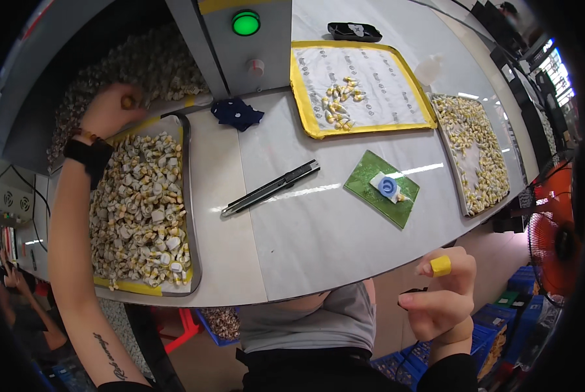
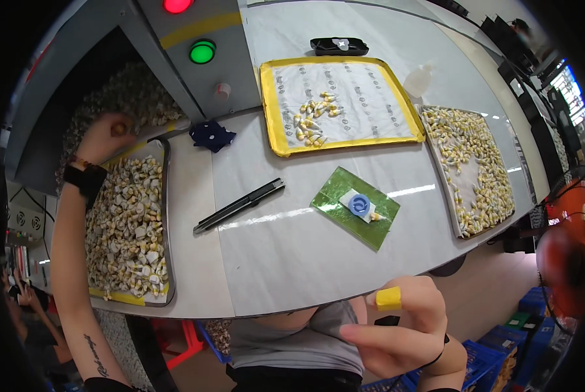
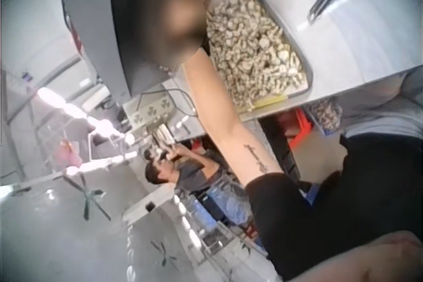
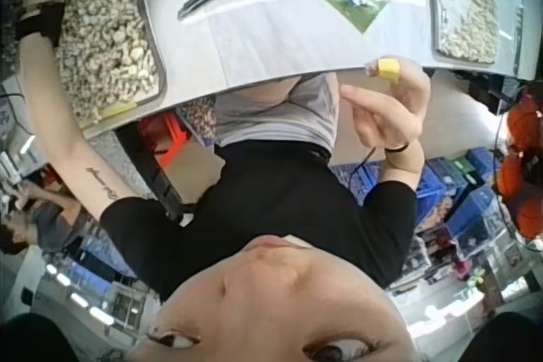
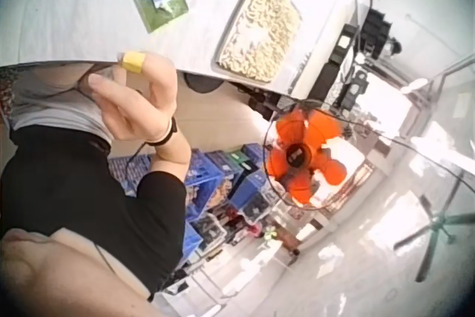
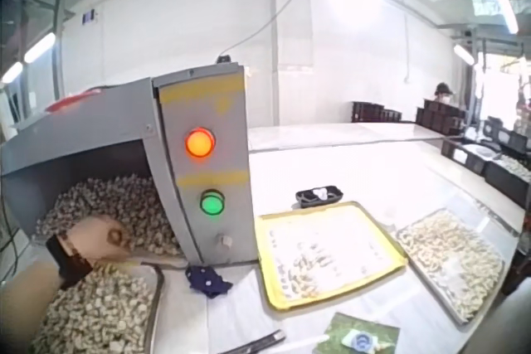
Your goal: The person sits at a workstation and repeatedly picks up small, spiral-shaped corn cob pieces from a tray. They apply a small amount of adhesive from a green pad to the center of each piece and then press it onto a yellow cylindrical base held in their left hand. The finished units are placed into a yellow tray on the table.
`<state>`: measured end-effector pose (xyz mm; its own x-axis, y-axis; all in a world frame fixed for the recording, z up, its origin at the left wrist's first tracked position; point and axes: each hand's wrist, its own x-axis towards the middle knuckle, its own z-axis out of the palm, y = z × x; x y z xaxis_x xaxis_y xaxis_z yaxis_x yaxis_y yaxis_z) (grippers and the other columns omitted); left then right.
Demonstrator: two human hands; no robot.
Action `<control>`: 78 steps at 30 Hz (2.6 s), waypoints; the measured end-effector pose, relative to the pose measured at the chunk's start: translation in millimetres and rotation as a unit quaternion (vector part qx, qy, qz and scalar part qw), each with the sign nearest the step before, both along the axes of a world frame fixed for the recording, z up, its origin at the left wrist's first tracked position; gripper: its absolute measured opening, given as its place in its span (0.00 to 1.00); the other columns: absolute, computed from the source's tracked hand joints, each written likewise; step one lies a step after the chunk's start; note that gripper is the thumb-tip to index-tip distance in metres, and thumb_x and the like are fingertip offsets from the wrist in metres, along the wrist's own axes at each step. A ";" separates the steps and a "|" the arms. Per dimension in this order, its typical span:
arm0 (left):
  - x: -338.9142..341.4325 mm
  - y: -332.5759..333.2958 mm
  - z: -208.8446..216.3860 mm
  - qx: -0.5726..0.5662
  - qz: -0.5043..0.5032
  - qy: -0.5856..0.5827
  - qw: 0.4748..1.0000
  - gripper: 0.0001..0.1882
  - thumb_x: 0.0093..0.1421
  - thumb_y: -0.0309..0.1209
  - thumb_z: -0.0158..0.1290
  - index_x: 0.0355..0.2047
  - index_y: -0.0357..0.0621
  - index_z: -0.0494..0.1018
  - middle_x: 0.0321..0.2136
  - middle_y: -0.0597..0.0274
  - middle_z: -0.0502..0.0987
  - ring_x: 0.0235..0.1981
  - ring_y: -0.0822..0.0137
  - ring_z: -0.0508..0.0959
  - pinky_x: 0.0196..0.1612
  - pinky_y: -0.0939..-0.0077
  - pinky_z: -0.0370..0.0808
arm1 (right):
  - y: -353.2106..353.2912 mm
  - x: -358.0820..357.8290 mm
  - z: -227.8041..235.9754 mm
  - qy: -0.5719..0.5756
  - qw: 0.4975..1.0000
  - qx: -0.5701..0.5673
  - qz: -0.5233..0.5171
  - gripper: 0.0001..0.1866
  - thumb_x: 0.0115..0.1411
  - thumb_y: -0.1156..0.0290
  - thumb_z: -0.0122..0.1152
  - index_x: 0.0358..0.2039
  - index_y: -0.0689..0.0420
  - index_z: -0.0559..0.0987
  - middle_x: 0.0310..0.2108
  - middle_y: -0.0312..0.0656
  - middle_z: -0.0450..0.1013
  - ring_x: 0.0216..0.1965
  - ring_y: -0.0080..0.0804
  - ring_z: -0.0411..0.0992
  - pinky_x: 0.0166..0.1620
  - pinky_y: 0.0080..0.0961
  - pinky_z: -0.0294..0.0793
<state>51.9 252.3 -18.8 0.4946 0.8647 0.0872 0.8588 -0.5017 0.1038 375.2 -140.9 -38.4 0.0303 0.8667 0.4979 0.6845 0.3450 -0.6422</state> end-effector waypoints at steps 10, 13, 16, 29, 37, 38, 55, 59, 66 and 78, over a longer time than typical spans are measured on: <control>-12.9 19.5 -30.7 0.017 0.008 -0.001 1.000 0.27 0.50 0.36 0.59 0.50 0.38 0.70 0.40 0.49 0.74 0.38 0.56 0.76 0.41 0.67 0.72 | -13.6 26.0 2.4 -0.024 0.994 -0.004 -0.108 0.17 0.33 0.82 0.55 0.25 0.49 0.82 0.35 0.41 0.65 0.33 0.35 0.66 0.38 0.29 0.66; -30.7 20.2 -23.8 0.042 0.002 -0.043 0.998 0.26 0.52 0.34 0.58 0.51 0.37 0.69 0.38 0.51 0.75 0.37 0.60 0.76 0.39 0.69 0.72 | 16.7 30.4 17.4 -0.085 0.995 0.033 -0.044 0.16 0.36 0.84 0.57 0.26 0.54 0.82 0.31 0.41 0.69 0.30 0.34 0.68 0.33 0.27 0.66; -47.0 1.1 9.2 -0.022 -0.017 -0.252 0.967 0.21 0.56 0.31 0.53 0.49 0.36 0.67 0.28 0.64 0.72 0.28 0.76 0.71 0.30 0.79 0.69 | 51.3 40.6 32.0 -0.125 0.992 0.023 -0.019 0.13 0.39 0.84 0.59 0.28 0.57 0.81 0.28 0.41 0.71 0.27 0.33 0.69 0.31 0.25 0.66; 53.9 -250.5 -38.6 -0.701 -0.374 -0.344 0.501 0.21 0.61 0.41 0.53 0.40 0.30 0.72 0.31 0.51 0.77 0.31 0.63 0.78 0.36 0.76 0.75 | 199.5 104.7 -13.7 -0.215 0.945 -0.184 0.164 0.09 0.52 0.77 0.59 0.36 0.58 0.78 0.33 0.44 0.75 0.35 0.37 0.74 0.40 0.29 0.73; 57.0 -306.4 -78.7 -0.717 -0.065 -0.593 0.360 0.19 0.62 0.36 0.52 0.42 0.29 0.69 0.34 0.52 0.77 0.37 0.64 0.79 0.45 0.72 0.74 | 211.1 79.8 -19.5 -0.262 0.939 -0.159 0.156 0.03 0.55 0.77 0.58 0.31 0.60 0.75 0.31 0.44 0.73 0.34 0.36 0.73 0.38 0.28 0.73; 59.9 -307.5 -82.6 -0.714 -0.068 -0.603 0.348 0.18 0.61 0.34 0.53 0.42 0.28 0.69 0.34 0.51 0.77 0.37 0.63 0.79 0.45 0.71 0.74 | 210.8 81.2 -19.3 -0.254 0.942 -0.162 0.151 0.03 0.56 0.77 0.57 0.32 0.60 0.75 0.31 0.43 0.72 0.34 0.35 0.72 0.37 0.27 0.73; 89.1 -306.4 -80.7 -0.654 -0.025 -0.714 0.249 0.22 0.58 0.47 0.54 0.35 0.38 0.70 0.21 0.59 0.73 0.22 0.70 0.69 0.24 0.78 0.65 | 94.7 67.1 14.4 -0.042 0.980 -0.174 0.087 0.05 0.48 0.82 0.55 0.26 0.60 0.77 0.21 0.35 0.73 0.17 0.17 0.64 0.22 0.14 0.63; 94.4 -303.1 -81.0 -0.655 -0.067 -0.728 0.191 0.13 0.56 0.35 0.59 0.36 0.39 0.73 0.20 0.61 0.72 0.22 0.71 0.67 0.23 0.80 0.64 | 83.2 66.2 2.1 -0.058 0.982 -0.170 0.067 0.06 0.49 0.82 0.58 0.29 0.59 0.78 0.22 0.36 0.74 0.19 0.22 0.68 0.24 0.18 0.66; 92.5 -303.0 -79.8 -0.639 -0.041 -0.717 0.277 0.17 0.51 0.29 0.62 0.40 0.38 0.73 0.20 0.62 0.72 0.20 0.73 0.67 0.21 0.82 0.62 | 82.7 68.9 2.3 -0.179 0.970 -0.156 0.043 0.06 0.49 0.81 0.62 0.30 0.60 0.78 0.24 0.39 0.73 0.25 0.32 0.72 0.28 0.24 0.71; 84.4 -307.7 -90.1 -0.647 -0.056 -0.682 0.336 0.28 0.57 0.38 0.58 0.51 0.29 0.67 0.39 0.54 0.77 0.35 0.73 0.78 0.42 0.80 0.76 | 86.7 64.8 -11.8 -0.289 0.950 -0.111 0.052 0.07 0.46 0.81 0.61 0.29 0.59 0.77 0.25 0.40 0.69 0.29 0.37 0.69 0.32 0.29 0.71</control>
<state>136.3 -55.3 -108.9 0.7927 0.5988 -0.1146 -0.4483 0.6998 0.5562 440.0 -54.1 -50.2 -0.2832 0.9356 0.2109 0.9144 0.3297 -0.2348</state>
